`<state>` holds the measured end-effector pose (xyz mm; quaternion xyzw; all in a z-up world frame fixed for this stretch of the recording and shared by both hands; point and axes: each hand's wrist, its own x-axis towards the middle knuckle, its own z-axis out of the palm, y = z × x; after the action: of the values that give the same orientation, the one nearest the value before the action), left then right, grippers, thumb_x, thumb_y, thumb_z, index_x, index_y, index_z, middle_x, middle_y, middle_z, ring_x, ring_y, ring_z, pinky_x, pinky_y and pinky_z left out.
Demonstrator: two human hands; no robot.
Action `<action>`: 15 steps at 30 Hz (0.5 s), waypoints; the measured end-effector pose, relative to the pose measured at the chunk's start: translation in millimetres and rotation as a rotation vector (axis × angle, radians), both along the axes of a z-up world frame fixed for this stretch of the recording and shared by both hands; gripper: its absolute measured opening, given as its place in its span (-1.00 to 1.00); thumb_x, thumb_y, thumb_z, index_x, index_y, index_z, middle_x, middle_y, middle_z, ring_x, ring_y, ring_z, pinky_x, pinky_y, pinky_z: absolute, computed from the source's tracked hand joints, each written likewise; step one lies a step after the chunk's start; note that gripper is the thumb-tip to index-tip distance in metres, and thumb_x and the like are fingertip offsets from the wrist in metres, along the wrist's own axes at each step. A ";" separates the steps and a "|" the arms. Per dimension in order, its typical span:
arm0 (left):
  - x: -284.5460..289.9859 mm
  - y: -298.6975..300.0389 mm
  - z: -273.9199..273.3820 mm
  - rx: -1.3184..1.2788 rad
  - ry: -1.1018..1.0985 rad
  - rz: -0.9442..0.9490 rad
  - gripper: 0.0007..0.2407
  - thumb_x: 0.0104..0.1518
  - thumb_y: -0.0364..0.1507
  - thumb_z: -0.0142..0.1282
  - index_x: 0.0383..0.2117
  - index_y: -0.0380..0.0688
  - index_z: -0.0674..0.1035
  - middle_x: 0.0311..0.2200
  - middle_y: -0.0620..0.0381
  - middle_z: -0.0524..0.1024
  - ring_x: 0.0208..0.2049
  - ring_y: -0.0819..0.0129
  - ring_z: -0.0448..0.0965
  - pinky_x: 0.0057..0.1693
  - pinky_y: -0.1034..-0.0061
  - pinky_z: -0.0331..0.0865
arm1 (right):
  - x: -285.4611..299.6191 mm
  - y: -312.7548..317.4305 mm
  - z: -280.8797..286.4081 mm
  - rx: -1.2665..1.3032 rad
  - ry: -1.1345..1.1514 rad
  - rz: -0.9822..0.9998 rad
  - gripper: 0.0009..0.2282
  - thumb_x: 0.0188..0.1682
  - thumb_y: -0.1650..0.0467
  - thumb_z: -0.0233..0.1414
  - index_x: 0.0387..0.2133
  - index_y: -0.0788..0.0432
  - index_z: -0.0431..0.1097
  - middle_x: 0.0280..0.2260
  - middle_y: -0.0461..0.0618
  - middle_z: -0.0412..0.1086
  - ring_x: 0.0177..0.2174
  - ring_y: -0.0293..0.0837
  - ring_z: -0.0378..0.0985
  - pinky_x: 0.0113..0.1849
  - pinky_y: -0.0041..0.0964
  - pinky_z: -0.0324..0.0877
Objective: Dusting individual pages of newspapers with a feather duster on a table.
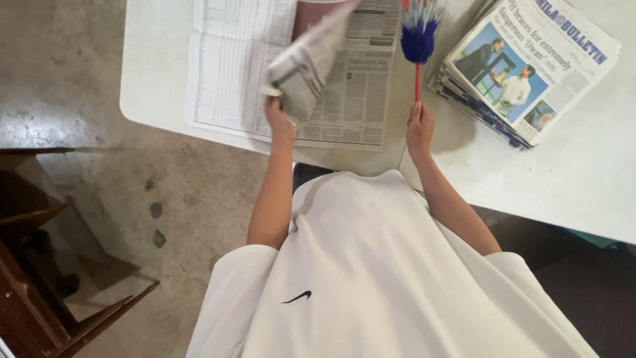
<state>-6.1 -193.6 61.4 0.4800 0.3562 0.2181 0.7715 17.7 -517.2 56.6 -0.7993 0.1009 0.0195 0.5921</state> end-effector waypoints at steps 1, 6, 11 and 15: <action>-6.6 11.4 4.7 0.002 0.001 0.008 -0.71 0.31 -0.43 0.03 0.14 -0.08 0.51 0.15 -0.05 0.43 0.24 0.05 0.37 0.38 0.05 0.10 | -2.4 5.5 2.2 0.002 0.001 0.008 -0.70 0.30 0.29 -0.25 -0.45 0.06 0.25 -0.58 -0.16 0.17 -0.55 -0.26 0.23 -0.43 -0.34 0.17; -28.8 96.8 -65.7 -0.277 -0.197 0.262 -0.80 0.28 -0.43 -0.01 -0.04 -0.10 0.59 0.03 -0.15 0.53 0.08 -0.06 0.51 0.25 -0.03 0.26 | -9.3 30.6 1.8 -0.191 -0.025 0.173 -0.68 0.30 0.29 -0.20 -0.44 0.17 0.24 -0.63 0.03 0.21 -0.55 -0.04 0.33 -0.41 -0.11 0.26; -58.3 152.6 -103.7 -0.290 -0.114 0.325 -0.81 0.33 -0.37 0.01 0.00 -0.03 0.56 0.11 -0.17 0.48 0.19 -0.06 0.45 0.33 -0.07 0.24 | -8.3 27.8 -51.2 -0.568 0.215 0.357 -0.62 0.28 0.15 -0.20 -0.24 0.22 0.38 -0.34 0.31 0.51 -0.25 0.41 0.55 -0.25 0.26 0.39; -80.3 179.0 -120.6 -0.298 -0.086 0.360 -0.71 0.39 -0.28 -0.13 0.11 -0.09 0.49 0.19 -0.20 0.40 0.26 -0.14 0.35 0.38 -0.15 0.15 | -10.1 31.9 -68.4 -0.640 0.237 0.321 -0.65 0.29 0.16 -0.19 -0.24 0.16 0.40 -0.36 0.19 0.53 -0.27 0.32 0.59 -0.26 0.16 0.43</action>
<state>-86.4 -14.7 -59.2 0.2796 0.4311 0.3173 0.7971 7.6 -485.3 -11.8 -0.9416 0.0430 0.1719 0.2862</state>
